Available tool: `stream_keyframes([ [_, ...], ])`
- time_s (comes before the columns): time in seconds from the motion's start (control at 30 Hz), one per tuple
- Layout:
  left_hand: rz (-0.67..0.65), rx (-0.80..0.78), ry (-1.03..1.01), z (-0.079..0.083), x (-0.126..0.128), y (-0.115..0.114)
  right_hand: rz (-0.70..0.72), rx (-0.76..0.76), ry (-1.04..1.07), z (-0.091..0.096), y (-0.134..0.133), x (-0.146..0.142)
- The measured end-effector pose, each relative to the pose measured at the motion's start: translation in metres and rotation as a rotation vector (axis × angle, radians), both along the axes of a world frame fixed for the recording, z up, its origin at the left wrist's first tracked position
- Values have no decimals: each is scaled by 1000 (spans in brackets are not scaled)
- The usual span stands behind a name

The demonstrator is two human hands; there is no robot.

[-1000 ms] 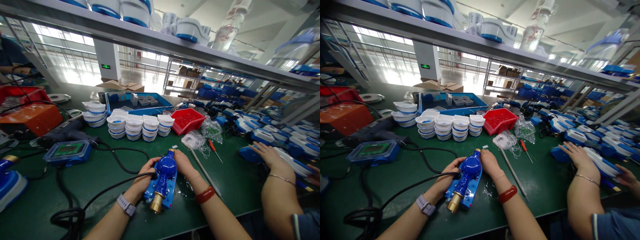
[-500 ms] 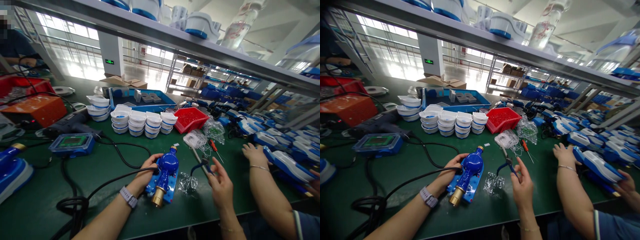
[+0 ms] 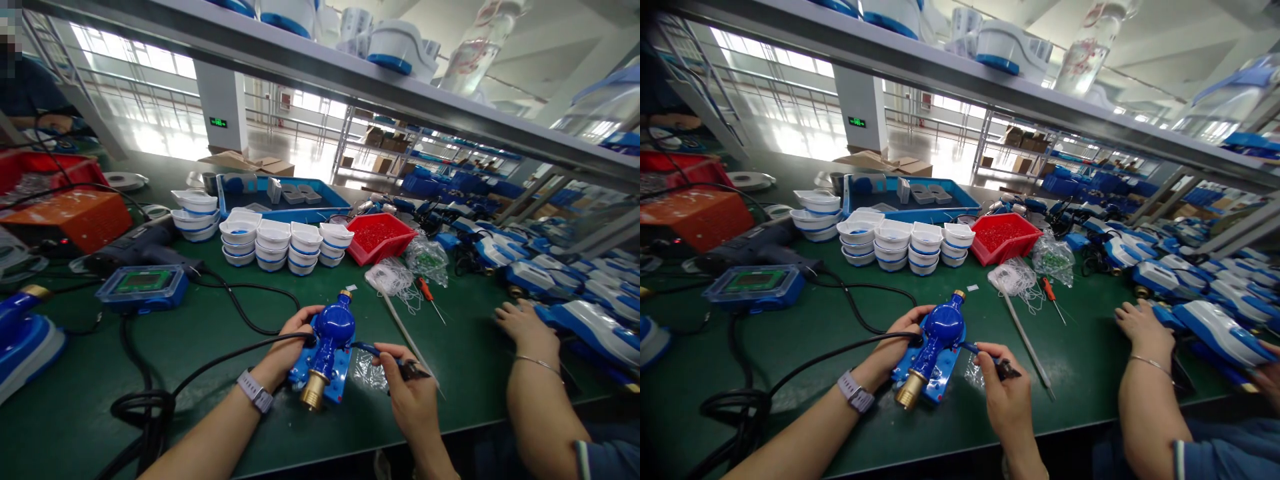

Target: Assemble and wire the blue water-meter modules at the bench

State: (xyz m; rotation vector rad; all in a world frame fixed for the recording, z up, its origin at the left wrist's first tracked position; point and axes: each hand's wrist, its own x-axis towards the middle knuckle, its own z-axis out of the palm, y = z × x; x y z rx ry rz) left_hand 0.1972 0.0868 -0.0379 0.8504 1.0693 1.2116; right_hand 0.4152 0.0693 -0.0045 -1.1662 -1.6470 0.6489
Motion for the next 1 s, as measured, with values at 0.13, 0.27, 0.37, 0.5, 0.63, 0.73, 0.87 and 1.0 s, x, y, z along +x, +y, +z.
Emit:
stream_keyframes([
  [0.13,9,-10,-1,6,1,0,32,106,-75,2,-4,-8],
  [0.27,12,-19,-15,9,1,1,60,99,-107,4,-7,-7],
  [0.37,0,-12,-1,6,1,1,1,163,-73,6,-9,-7],
  [0.5,0,8,10,2,-1,1,72,116,-99,8,-8,-9],
  [0.63,-5,10,9,0,-2,1,49,175,-74,11,-8,-10],
  [0.73,-4,22,1,0,-2,1,97,153,-106,10,-8,-11],
  [0.87,1,7,4,2,-1,1,100,148,-78,8,-7,-12],
  [1.0,7,12,11,4,-1,0,123,90,-90,9,-9,-14],
])
